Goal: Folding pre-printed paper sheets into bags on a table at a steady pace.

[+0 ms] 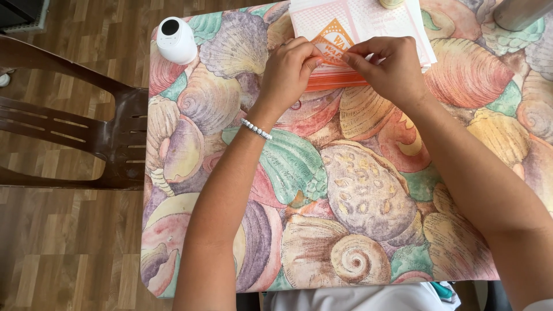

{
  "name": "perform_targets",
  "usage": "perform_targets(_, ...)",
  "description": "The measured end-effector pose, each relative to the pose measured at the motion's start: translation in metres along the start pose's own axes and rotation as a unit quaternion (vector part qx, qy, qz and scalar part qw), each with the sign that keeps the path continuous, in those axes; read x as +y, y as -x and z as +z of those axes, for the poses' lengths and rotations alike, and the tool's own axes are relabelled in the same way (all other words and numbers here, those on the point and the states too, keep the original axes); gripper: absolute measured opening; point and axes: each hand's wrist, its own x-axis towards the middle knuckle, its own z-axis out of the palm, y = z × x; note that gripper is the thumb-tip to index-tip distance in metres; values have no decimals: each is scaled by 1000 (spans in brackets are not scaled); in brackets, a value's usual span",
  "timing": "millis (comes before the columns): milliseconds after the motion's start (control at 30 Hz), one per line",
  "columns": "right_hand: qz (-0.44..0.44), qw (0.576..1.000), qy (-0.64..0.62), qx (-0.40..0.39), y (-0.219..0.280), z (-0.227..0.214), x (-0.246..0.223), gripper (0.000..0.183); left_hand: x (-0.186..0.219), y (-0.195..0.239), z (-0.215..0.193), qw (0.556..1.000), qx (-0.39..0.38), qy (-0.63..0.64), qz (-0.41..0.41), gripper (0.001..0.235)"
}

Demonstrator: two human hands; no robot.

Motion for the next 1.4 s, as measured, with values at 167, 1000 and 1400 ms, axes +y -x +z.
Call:
perform_targets(167,-58,998,-3,-29,1,-1,-5,13,6,-1,-2,997,25,64,-33,12)
perform_targets(1000,-221,968,104,51,19,14,-13,65,-12,13,3,960,57,231,-147,26)
perform_targets(1400,-158,968,155,120,-32,-32,33,24,19,-7,-46,777,113,455,-419,56)
